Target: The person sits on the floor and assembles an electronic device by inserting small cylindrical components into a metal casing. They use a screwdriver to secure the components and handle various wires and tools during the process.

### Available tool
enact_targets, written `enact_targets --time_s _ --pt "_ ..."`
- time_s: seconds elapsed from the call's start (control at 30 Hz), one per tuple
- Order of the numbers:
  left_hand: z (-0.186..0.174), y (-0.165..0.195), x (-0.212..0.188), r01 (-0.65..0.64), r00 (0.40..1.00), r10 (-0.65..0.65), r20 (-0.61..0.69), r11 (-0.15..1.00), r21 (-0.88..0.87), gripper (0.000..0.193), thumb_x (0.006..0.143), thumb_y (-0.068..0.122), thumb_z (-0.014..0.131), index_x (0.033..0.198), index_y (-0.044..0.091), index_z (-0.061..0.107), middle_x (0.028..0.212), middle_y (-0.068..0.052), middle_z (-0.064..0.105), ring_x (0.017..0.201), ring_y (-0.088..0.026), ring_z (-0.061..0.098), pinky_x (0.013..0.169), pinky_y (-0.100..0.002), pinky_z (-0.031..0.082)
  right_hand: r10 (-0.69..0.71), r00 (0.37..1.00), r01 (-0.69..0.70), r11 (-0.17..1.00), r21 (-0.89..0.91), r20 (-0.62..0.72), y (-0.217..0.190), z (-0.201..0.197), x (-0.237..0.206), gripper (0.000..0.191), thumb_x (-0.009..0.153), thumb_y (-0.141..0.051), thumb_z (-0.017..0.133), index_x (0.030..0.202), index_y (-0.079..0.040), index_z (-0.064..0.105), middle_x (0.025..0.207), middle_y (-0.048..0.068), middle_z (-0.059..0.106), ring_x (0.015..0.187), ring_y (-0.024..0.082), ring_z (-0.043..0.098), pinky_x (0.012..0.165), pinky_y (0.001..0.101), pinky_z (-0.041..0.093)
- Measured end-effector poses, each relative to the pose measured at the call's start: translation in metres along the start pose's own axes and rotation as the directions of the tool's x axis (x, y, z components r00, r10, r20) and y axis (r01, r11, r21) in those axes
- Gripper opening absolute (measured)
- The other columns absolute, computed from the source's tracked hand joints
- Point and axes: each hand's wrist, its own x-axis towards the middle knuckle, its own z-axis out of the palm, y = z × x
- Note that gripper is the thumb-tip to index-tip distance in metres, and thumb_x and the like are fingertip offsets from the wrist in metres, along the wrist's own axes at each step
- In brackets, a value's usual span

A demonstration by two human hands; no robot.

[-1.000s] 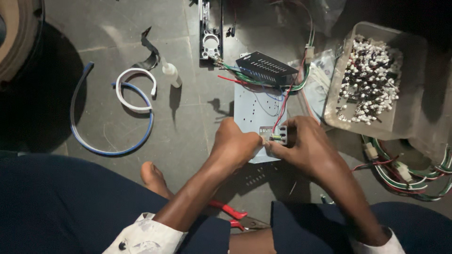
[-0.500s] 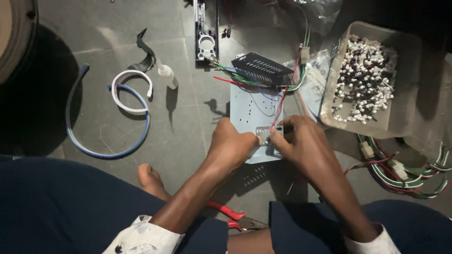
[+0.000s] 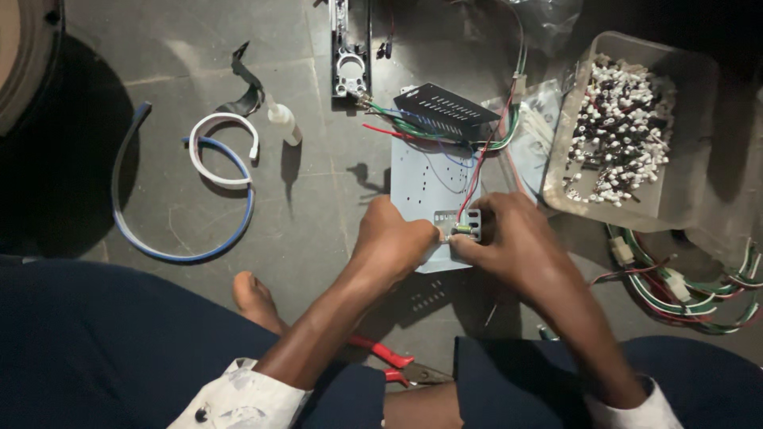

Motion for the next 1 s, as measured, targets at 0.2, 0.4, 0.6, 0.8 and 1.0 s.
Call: enact_targets --time_s 0.2,0.4,0.6,0.8,1.0 --pt "0.003 -0.002 0.004 0.018 1.0 -0.019 -0.02 0.999 -0.029 0.032 0.067 0.008 0.075 0.097 -0.004 0.077 0.087 -0.016 0.079 0.075 -0.022 0.077 0.065 -0.037 0.059 0.017 0.997 -0.025 0.996 -0.088 -0.081 -0.005 0.004 0.0 0.051 0.073 -0.036 0.085 0.103 0.004 0.075 0.097 0.025 0.071 0.086 0.035 0.07 0.08 0.0443 0.055" --pt "0.002 -0.003 0.004 0.016 1.0 -0.016 -0.001 1.0 -0.018 0.031 0.068 0.007 0.073 0.097 -0.005 0.077 0.086 -0.016 0.08 0.073 -0.022 0.076 0.064 -0.036 0.058 0.059 0.997 -0.062 0.997 0.045 0.057 -0.01 -0.003 0.002 0.053 0.068 -0.033 0.083 0.105 0.002 0.071 0.092 0.021 0.076 0.082 0.03 0.077 0.076 0.0403 0.059" --pt "0.002 0.0 0.001 0.039 0.999 -0.04 -0.013 0.998 -0.042 0.031 0.068 0.007 0.072 0.096 -0.005 0.076 0.085 -0.015 0.079 0.071 -0.021 0.076 0.061 -0.037 0.057 0.026 0.997 -0.03 0.998 -0.061 -0.067 -0.005 0.004 0.001 0.051 0.072 -0.036 0.086 0.103 0.003 0.074 0.095 0.025 0.07 0.082 0.034 0.071 0.076 0.043 0.056" --pt "0.001 -0.001 0.003 0.03 0.999 -0.03 -0.014 0.999 0.023 0.031 0.068 0.007 0.073 0.097 -0.006 0.075 0.084 -0.016 0.078 0.072 -0.02 0.077 0.062 -0.036 0.058 -0.009 1.0 0.007 0.997 0.079 0.027 0.002 -0.001 0.004 0.059 0.065 -0.034 0.084 0.105 0.007 0.069 0.093 0.023 0.072 0.081 0.031 0.075 0.074 0.0421 0.059" --pt "0.004 -0.002 0.005 -0.014 1.0 0.014 -0.008 0.998 -0.069 0.031 0.067 0.006 0.073 0.096 -0.004 0.076 0.083 -0.012 0.079 0.069 -0.018 0.075 0.06 -0.036 0.058 0.08 0.997 -0.08 0.995 -0.065 0.005 -0.003 0.006 0.006 0.056 0.066 -0.035 0.084 0.103 0.006 0.073 0.087 0.025 0.073 0.079 0.034 0.073 0.077 0.0426 0.057"
